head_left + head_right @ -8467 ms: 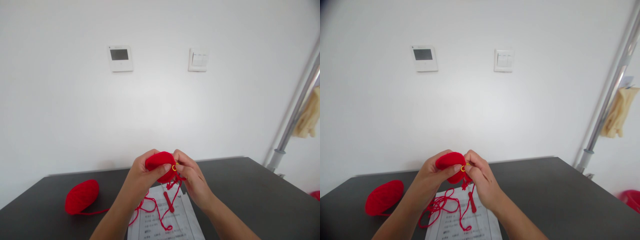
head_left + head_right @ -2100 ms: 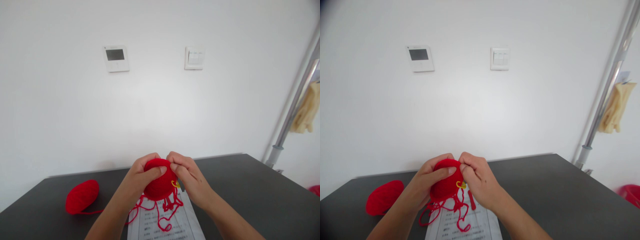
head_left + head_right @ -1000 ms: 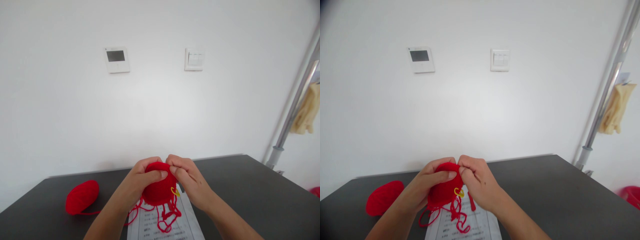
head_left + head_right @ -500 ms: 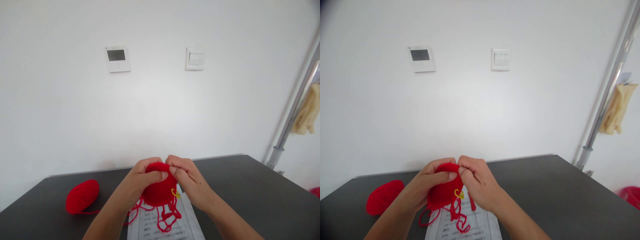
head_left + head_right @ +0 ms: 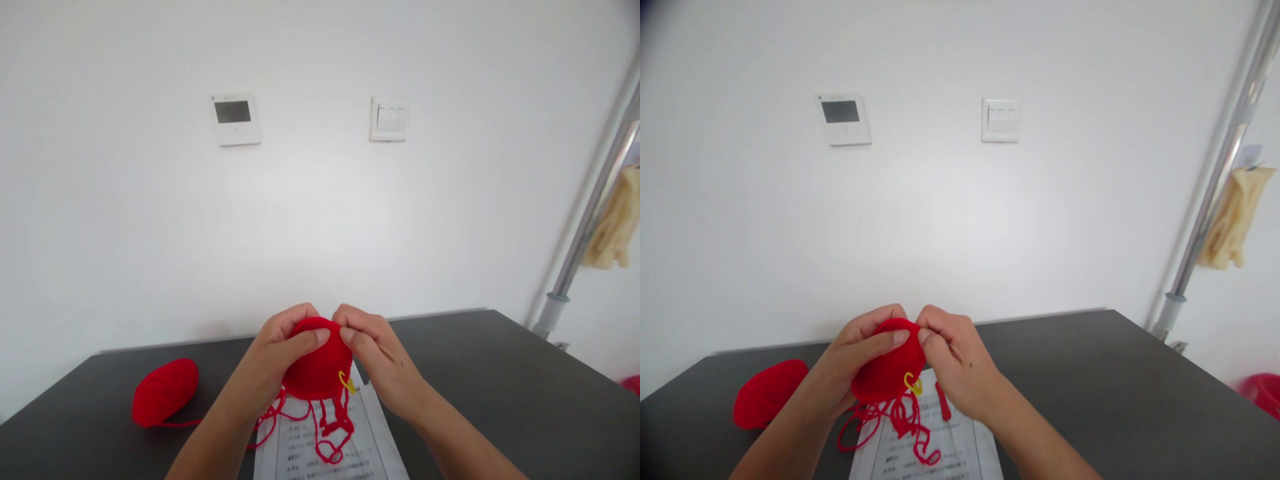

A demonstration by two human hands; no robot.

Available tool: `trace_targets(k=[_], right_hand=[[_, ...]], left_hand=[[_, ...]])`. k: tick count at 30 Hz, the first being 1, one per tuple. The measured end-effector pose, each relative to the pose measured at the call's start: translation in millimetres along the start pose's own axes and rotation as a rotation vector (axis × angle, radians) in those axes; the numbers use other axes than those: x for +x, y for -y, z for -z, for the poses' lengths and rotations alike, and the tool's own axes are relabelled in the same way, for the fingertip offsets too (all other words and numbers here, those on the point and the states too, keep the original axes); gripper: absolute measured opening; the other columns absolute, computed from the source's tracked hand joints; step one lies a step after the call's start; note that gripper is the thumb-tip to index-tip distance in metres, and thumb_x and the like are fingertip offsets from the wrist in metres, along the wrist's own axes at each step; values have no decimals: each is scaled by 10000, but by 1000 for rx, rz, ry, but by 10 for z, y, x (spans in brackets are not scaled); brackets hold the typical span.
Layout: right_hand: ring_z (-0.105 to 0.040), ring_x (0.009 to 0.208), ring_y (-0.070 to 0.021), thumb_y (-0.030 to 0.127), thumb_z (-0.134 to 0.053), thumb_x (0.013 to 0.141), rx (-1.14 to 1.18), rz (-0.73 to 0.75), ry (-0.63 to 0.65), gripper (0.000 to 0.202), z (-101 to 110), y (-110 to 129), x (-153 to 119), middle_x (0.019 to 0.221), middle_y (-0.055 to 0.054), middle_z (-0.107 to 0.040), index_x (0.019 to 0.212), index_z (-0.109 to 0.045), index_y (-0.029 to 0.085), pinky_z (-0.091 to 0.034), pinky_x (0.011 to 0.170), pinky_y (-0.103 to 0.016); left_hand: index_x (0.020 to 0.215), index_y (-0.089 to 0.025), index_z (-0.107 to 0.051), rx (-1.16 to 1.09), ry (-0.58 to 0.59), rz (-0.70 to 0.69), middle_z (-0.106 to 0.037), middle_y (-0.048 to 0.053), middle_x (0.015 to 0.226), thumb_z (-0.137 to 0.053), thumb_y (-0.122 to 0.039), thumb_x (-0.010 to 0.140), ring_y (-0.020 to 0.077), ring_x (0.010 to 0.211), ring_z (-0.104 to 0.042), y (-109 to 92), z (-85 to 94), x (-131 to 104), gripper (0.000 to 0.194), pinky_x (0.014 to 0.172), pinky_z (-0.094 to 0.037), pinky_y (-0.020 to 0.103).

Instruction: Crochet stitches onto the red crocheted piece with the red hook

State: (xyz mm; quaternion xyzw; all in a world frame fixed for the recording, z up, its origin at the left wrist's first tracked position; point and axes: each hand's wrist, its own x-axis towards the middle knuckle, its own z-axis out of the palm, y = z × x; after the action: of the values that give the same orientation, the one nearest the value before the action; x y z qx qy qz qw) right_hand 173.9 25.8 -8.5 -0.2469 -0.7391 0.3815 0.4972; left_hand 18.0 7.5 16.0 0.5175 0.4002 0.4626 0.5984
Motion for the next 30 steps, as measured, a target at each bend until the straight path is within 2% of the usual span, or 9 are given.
trace_targets(k=[25, 30], right_hand=[[-300, 530, -102, 195, -379, 846, 2, -29, 31, 232, -3, -44, 15, 565, 64, -329, 614, -377, 209, -254, 497, -240], [-326, 537, -105, 200, -378, 853, -9, -28, 46, 219, -2, -42, 13, 572, 60, -358, 635, -404, 205, -271, 511, -241]], left_hand=[[660, -171, -513, 90, 45, 33, -526, -52, 498, -693, -333, 705, 53, 421, -442, -7, 59, 11, 246, 418, -290, 138], [664, -173, -515, 109, 53, 42, -518, -53, 501, -688, -335, 708, 52, 424, -431, -16, 63, 10, 241, 418, -276, 138]])
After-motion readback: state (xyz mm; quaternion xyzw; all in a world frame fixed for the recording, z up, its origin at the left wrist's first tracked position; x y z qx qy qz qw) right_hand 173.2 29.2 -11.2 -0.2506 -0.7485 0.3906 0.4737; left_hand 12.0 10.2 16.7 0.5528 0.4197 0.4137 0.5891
